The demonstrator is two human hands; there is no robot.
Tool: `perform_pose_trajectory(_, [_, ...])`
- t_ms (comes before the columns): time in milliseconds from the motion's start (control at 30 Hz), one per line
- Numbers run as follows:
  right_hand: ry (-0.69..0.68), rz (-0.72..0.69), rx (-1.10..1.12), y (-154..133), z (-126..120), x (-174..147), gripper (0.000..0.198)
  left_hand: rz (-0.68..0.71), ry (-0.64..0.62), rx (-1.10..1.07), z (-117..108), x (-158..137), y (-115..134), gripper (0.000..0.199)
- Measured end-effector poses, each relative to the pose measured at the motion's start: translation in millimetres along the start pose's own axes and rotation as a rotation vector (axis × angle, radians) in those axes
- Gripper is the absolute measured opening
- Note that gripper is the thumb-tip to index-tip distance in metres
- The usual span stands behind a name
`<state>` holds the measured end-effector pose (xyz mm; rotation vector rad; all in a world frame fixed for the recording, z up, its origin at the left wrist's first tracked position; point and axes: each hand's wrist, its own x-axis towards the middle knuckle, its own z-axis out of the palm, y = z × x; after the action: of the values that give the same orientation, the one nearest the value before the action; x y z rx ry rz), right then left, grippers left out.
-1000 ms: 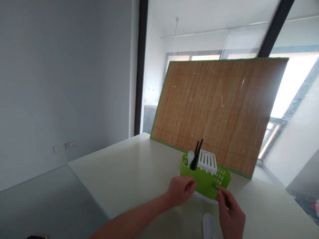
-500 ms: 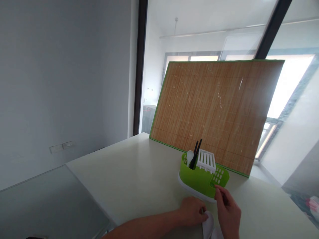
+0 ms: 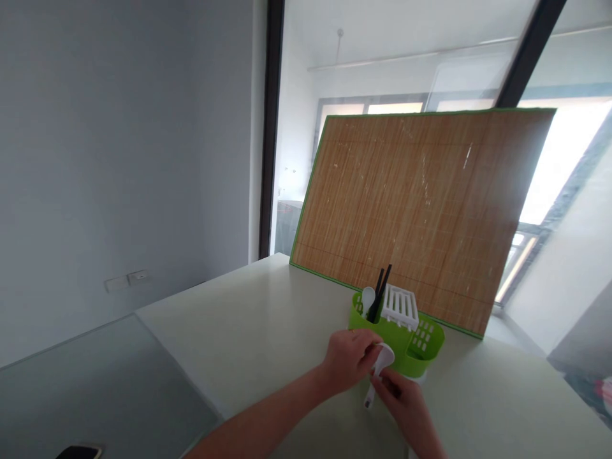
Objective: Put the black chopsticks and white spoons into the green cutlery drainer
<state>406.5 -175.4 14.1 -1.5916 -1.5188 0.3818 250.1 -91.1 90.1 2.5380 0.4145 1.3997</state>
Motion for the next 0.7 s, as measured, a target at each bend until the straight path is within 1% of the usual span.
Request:
perform_pose_trajectory(100, [-0.032, -0.005, -0.024, 6, 8, 0, 0.035, 0.08, 0.011, 0.034, 3, -6, -1, 0.015])
perform_pose_trajectory(233, [-0.058, 0.002, -0.027, 8, 9, 0, 0.035, 0.111, 0.023, 0.051, 4, -9, -1, 0.013])
perform_pose_trajectory(333, [-0.058, 0.002, -0.037, 5, 8, 0, 0.037, 0.137, 0.008, 0.063, -1, -10, 0, 0.014])
perform_pose_trajectory(400, [-0.068, -0.006, -0.025, 1, 7, 0, 0.035, 0.126, -0.005, 0.063, -10, -5, 0, 0.016])
perform_pose_trajectory(433, [-0.074, -0.01, -0.009, -2, 6, 0, 0.034, 0.104, 0.001, 0.058, -16, 0, 0, 0.017])
perform_pose_trajectory(500, [-0.069, -0.006, 0.035, -5, 5, 0, 0.032, 0.041, 0.064, 0.049, -32, 17, -1, 0.018])
perform_pose_trajectory(600, [-0.017, 0.015, 0.069, -9, 3, -2, 0.036, -0.03, 0.219, 0.077, -57, 56, -6, 0.024])
perform_pose_trajectory(667, [0.006, 0.018, 0.065, -9, 1, -3, 0.037, -0.056, 0.273, 0.128, -66, 84, -12, 0.029])
perform_pose_trajectory(700, [0.016, 0.016, 0.059, -9, 1, -3, 0.037, -0.067, 0.276, 0.161, -68, 97, -16, 0.031])
